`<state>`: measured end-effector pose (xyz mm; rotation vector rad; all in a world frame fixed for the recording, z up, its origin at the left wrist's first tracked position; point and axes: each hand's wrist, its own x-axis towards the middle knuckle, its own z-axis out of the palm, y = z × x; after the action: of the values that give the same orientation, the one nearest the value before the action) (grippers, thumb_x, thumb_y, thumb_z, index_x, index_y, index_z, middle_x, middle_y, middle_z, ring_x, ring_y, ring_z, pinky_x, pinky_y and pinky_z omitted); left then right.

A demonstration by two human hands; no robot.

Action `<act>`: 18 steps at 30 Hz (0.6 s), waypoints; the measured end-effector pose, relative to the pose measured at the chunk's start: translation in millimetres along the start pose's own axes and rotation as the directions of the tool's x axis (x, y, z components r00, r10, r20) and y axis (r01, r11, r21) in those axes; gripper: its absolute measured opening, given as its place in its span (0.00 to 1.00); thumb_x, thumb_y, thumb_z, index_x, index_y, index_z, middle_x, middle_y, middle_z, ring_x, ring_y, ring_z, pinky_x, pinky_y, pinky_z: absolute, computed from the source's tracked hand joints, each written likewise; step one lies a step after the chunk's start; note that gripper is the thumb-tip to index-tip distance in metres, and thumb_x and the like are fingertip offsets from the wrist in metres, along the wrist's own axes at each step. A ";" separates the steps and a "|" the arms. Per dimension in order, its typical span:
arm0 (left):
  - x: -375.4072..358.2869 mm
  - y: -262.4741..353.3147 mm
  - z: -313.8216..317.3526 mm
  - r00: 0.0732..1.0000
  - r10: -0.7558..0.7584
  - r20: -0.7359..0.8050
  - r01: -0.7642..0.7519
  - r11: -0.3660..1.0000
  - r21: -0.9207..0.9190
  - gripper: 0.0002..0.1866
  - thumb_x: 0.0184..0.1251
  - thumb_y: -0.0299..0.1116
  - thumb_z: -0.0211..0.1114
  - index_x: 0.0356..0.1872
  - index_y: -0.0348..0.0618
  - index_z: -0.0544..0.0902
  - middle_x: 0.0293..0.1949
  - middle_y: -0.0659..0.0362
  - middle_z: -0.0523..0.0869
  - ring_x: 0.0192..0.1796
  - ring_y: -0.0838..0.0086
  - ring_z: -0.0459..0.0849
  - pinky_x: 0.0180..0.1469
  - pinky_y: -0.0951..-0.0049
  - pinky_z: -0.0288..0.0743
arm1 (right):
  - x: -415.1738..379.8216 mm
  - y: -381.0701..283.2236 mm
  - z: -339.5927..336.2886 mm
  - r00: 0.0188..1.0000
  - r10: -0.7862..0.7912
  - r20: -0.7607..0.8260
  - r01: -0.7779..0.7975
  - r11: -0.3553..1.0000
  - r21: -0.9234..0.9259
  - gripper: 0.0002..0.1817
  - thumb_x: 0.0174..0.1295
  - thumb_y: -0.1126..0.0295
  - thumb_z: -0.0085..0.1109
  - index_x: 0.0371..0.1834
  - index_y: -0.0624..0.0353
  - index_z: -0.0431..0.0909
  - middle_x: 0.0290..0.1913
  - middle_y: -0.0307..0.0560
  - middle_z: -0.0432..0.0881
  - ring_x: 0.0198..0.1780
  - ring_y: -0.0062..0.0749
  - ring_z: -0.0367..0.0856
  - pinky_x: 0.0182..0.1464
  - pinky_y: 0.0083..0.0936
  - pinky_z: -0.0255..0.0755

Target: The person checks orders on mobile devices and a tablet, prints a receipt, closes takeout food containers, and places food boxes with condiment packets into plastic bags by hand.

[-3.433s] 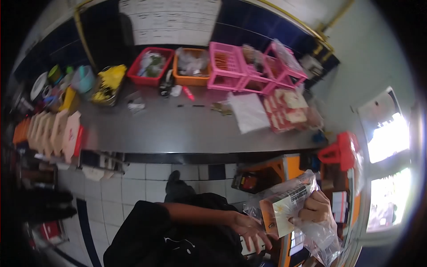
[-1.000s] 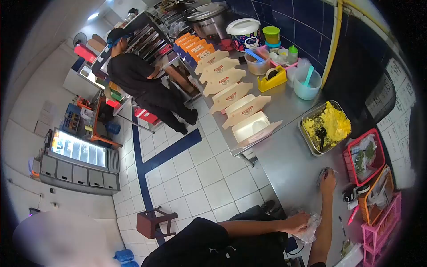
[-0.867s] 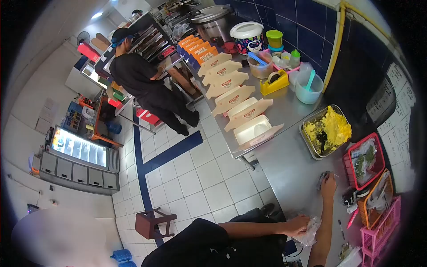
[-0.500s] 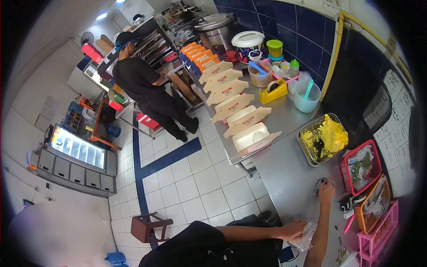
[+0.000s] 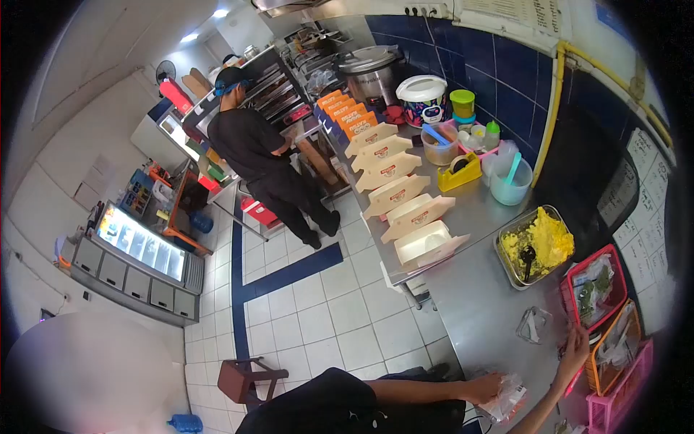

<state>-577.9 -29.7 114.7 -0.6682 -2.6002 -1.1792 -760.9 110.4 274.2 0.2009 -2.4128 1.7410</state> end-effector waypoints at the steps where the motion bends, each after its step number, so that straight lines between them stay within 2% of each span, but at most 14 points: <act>1: 5.0 -6.8 5.9 0.994 0.030 -0.106 -0.029 0.999 0.014 0.12 0.55 0.37 0.65 0.30 0.38 0.87 0.43 0.50 0.83 0.60 0.52 0.73 0.57 0.50 0.66 | -21.4 -9.1 -8.1 1.000 0.022 -0.009 -0.022 1.000 0.021 0.07 0.73 0.71 0.55 0.49 0.62 0.76 0.38 0.39 0.83 0.25 0.14 0.71 0.25 0.16 0.60; 2: 10.0 -13.8 11.8 0.976 0.059 -0.211 -0.054 0.998 0.033 0.12 0.56 0.37 0.64 0.30 0.38 0.87 0.44 0.50 0.83 0.61 0.51 0.72 0.58 0.50 0.66 | -44.4 -1.0 -13.4 0.992 0.107 -0.066 -0.104 0.993 0.050 0.07 0.73 0.71 0.56 0.49 0.63 0.76 0.38 0.40 0.83 0.24 0.14 0.71 0.24 0.16 0.59; 4: 17.3 -37.3 24.1 0.991 0.090 0.098 -0.096 0.994 0.053 0.16 0.59 0.38 0.62 0.41 0.37 0.86 0.52 0.47 0.82 0.64 0.46 0.71 0.64 0.46 0.63 | -92.8 14.8 -21.1 0.973 0.215 -0.081 -0.206 0.972 0.109 0.06 0.72 0.72 0.57 0.46 0.63 0.76 0.37 0.42 0.83 0.23 0.14 0.71 0.23 0.14 0.58; 5: 20.1 -44.7 29.8 0.987 -0.033 0.159 0.032 0.999 0.009 0.18 0.61 0.38 0.61 0.46 0.37 0.84 0.53 0.46 0.81 0.64 0.45 0.71 0.65 0.46 0.62 | -114.7 17.3 -22.6 0.969 0.242 -0.050 -0.234 0.963 0.133 0.05 0.71 0.72 0.58 0.43 0.63 0.76 0.36 0.42 0.83 0.23 0.14 0.71 0.22 0.14 0.58; 7: 49.2 -22.3 -12.3 0.981 -0.060 0.183 0.097 0.976 -0.196 0.22 0.59 0.32 0.65 0.56 0.40 0.78 0.59 0.46 0.78 0.66 0.48 0.72 0.68 0.51 0.64 | -156.7 25.5 -22.7 0.908 0.403 -0.111 -0.388 0.912 0.136 0.04 0.69 0.74 0.59 0.40 0.64 0.79 0.33 0.40 0.83 0.25 0.14 0.73 0.23 0.15 0.62; 8: 64.9 -10.6 -35.5 0.978 -0.074 0.194 0.130 0.947 -0.295 0.27 0.59 0.28 0.67 0.61 0.41 0.75 0.62 0.45 0.76 0.66 0.50 0.72 0.70 0.54 0.65 | -174.2 19.1 -12.1 0.867 0.438 -0.239 -0.405 0.898 0.174 0.04 0.69 0.74 0.59 0.39 0.65 0.80 0.31 0.39 0.82 0.26 0.15 0.74 0.25 0.16 0.64; 9: 65.3 -20.4 -33.3 0.987 0.009 0.162 0.039 0.956 -0.292 0.26 0.58 0.28 0.68 0.60 0.41 0.76 0.60 0.47 0.77 0.64 0.50 0.74 0.68 0.54 0.66 | -184.9 15.2 -1.0 0.798 0.474 -0.373 -0.421 0.881 0.217 0.05 0.68 0.75 0.59 0.39 0.66 0.81 0.30 0.38 0.82 0.27 0.15 0.74 0.26 0.16 0.66; 10: 61.6 -20.3 -32.9 0.986 0.094 0.138 -0.050 0.953 -0.298 0.25 0.57 0.27 0.69 0.58 0.41 0.77 0.58 0.48 0.78 0.62 0.50 0.76 0.66 0.54 0.68 | -197.2 23.2 -0.7 0.792 0.488 -0.367 -0.426 0.872 0.240 0.05 0.67 0.76 0.60 0.41 0.66 0.82 0.30 0.38 0.82 0.29 0.17 0.76 0.29 0.17 0.69; 12: 64.5 3.7 -59.9 0.973 -0.083 0.215 0.171 0.883 -0.437 0.24 0.55 0.25 0.69 0.56 0.43 0.78 0.54 0.48 0.81 0.59 0.49 0.78 0.63 0.54 0.69 | -207.0 52.5 18.7 0.786 0.488 -0.380 -0.403 0.870 0.284 0.06 0.66 0.78 0.59 0.43 0.67 0.83 0.32 0.39 0.83 0.34 0.22 0.79 0.35 0.19 0.73; 14: 63.3 -0.7 -54.3 0.988 0.084 0.129 -0.057 0.978 -0.200 0.18 0.55 0.30 0.70 0.49 0.45 0.82 0.47 0.51 0.84 0.53 0.51 0.80 0.55 0.50 0.72 | -212.7 70.1 31.2 0.814 0.396 -0.424 -0.318 0.916 0.246 0.11 0.60 0.83 0.57 0.44 0.67 0.83 0.35 0.41 0.84 0.39 0.25 0.82 0.40 0.19 0.74; 15: 61.7 4.7 -60.3 0.986 0.111 0.128 -0.097 0.989 -0.108 0.16 0.54 0.29 0.71 0.46 0.46 0.83 0.44 0.54 0.84 0.52 0.55 0.81 0.54 0.52 0.72 | -207.6 57.6 36.0 0.845 0.303 -0.441 -0.237 0.951 0.198 0.14 0.55 0.86 0.55 0.44 0.66 0.83 0.36 0.41 0.84 0.41 0.25 0.82 0.41 0.18 0.75; 16: 61.7 4.2 -59.9 0.977 0.158 0.140 -0.153 0.987 -0.046 0.17 0.50 0.27 0.73 0.44 0.46 0.83 0.44 0.55 0.85 0.51 0.57 0.81 0.53 0.54 0.71 | -203.1 44.1 35.9 0.859 0.288 -0.424 -0.248 0.957 0.148 0.16 0.51 0.87 0.56 0.43 0.67 0.83 0.36 0.42 0.85 0.42 0.25 0.82 0.43 0.20 0.75; 17: 68.4 7.7 -63.4 0.974 0.108 0.198 -0.065 0.975 -0.212 0.21 0.47 0.26 0.73 0.46 0.47 0.82 0.44 0.56 0.84 0.52 0.56 0.80 0.55 0.54 0.69 | -198.6 29.6 30.6 0.873 0.273 -0.405 -0.256 0.962 0.096 0.17 0.48 0.88 0.56 0.42 0.67 0.84 0.37 0.43 0.85 0.43 0.26 0.83 0.45 0.22 0.75; 18: 72.5 15.5 -69.3 0.982 0.103 0.161 -0.079 0.986 -0.149 0.20 0.48 0.26 0.72 0.46 0.46 0.82 0.45 0.56 0.85 0.51 0.57 0.80 0.54 0.54 0.70 | -199.4 35.0 29.7 0.887 0.187 -0.422 -0.186 0.982 0.043 0.16 0.48 0.87 0.58 0.42 0.67 0.84 0.35 0.45 0.86 0.41 0.26 0.83 0.43 0.24 0.76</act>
<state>-633.6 -49.9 197.0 -0.9444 -2.6041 -1.3433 -574.4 96.3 191.3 -0.3878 -2.1627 1.6465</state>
